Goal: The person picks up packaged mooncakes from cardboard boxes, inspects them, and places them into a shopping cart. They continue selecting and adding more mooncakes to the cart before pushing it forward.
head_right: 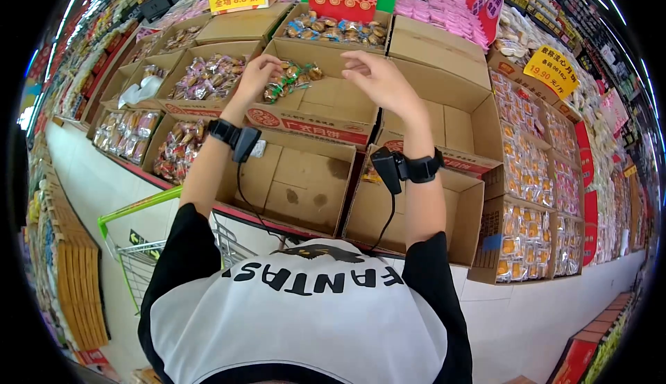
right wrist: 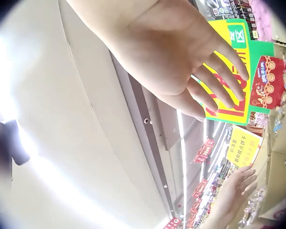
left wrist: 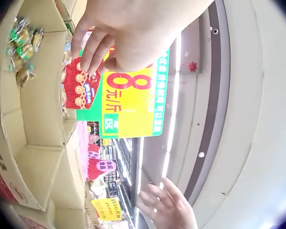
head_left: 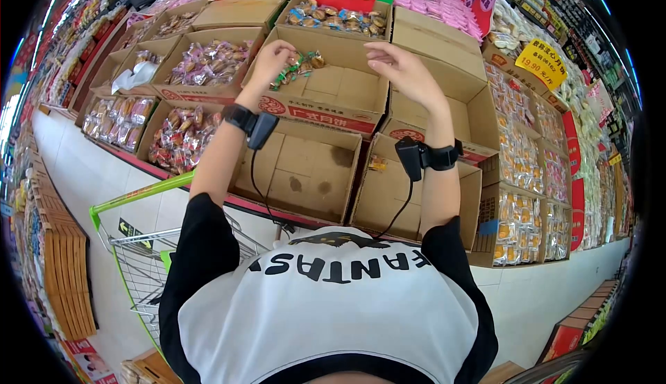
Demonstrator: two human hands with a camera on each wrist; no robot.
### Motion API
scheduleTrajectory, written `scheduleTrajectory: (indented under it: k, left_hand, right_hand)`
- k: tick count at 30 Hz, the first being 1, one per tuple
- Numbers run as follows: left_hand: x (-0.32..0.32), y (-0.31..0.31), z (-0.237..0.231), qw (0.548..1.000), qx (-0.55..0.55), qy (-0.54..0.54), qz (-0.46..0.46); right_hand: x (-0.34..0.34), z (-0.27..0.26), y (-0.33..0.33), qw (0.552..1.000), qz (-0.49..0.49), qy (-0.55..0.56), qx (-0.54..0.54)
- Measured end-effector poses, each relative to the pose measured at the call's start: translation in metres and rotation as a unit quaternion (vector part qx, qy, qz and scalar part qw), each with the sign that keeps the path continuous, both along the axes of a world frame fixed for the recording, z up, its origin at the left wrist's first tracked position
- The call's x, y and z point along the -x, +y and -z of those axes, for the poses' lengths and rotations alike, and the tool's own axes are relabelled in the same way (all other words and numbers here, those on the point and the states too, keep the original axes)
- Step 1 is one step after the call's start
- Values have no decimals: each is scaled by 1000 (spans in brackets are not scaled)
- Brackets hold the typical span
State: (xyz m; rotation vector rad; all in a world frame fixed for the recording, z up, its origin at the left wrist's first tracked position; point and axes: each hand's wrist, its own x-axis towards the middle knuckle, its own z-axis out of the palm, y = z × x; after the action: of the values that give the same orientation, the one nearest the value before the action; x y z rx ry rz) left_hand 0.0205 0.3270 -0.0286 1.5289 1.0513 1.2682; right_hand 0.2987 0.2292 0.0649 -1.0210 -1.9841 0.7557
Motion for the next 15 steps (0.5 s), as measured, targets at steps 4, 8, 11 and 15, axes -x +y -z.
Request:
scheduleTrajectory:
  k: [4,8,11,15]
  left_hand:
    - [6,31,-1,994,28,100,-35]
    - [19,69,25,981,66,163,-77]
    - [31,100,61,959,-10,268,-94]
    - [24,105,72,894,37,424,-141]
  right_hand:
    - [2,21,23,1000,11,-14,16]
    - [3,41,39,998,23,-36,55]
    - [6,52,46,996,14,-38,80]
    - [10,62,48,993,19,-17,115]
